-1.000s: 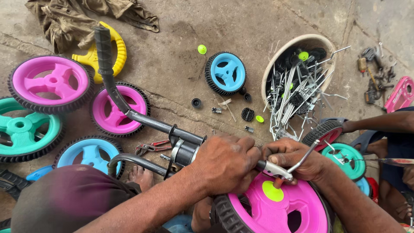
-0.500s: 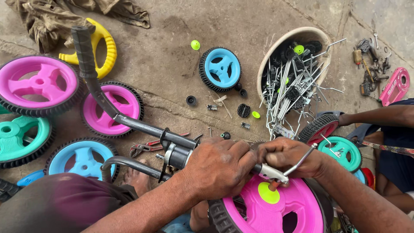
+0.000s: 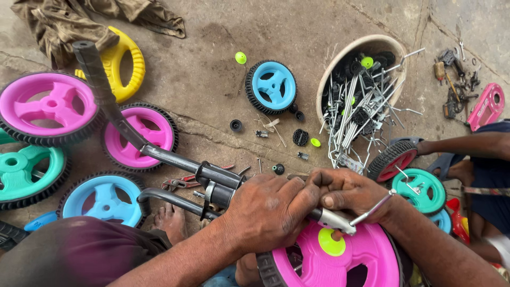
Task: The person assembles a child's tricycle by attaching a pink wheel to the front fork. They use a wrench to tighten the axle nut and secure the wheel in place. The person rotates the wheel to check its alignment and tightness.
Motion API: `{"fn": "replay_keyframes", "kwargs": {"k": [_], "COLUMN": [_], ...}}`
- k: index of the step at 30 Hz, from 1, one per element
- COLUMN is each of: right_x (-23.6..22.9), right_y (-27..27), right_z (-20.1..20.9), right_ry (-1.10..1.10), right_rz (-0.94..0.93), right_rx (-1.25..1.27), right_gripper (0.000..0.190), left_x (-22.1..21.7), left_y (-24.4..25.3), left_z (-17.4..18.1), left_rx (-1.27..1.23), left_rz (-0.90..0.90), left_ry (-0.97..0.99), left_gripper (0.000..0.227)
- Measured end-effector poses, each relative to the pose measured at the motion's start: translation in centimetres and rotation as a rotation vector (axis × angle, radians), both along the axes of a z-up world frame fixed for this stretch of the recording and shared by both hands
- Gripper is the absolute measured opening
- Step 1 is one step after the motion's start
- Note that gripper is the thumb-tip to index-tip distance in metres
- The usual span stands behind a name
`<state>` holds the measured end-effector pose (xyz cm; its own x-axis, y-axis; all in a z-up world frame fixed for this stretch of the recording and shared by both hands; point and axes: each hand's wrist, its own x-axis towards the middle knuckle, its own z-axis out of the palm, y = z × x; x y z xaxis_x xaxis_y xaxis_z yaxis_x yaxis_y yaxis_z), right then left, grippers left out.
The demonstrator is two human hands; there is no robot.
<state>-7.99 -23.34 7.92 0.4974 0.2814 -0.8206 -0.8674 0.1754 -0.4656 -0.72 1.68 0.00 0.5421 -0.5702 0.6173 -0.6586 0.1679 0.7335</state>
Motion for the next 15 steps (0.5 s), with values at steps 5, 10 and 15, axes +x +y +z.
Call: {"fn": "replay_keyframes", "kwargs": {"k": [5,10,15], "right_x": [-0.3,-0.3,-1.7], "right_y": [0.0,-1.7,-1.0], "right_z": [-0.1,1.2,5.0], "right_ry": [0.021,-0.182,-0.373], "right_rz": [-0.045,0.302,-0.372], "right_rx": [-0.041,-0.224,-0.404], "right_gripper": [0.045,0.046,0.043], "left_x": [-0.1,-0.2,0.8], "left_y": [0.2,0.2,-0.1], "left_z": [0.1,1.3,2.8], "left_rx": [-0.020,0.165,0.415], "left_rz": [0.041,-0.083,-0.360], "left_ry": [-0.017,0.018,0.086], "left_gripper": [0.031,0.028,0.033]}}
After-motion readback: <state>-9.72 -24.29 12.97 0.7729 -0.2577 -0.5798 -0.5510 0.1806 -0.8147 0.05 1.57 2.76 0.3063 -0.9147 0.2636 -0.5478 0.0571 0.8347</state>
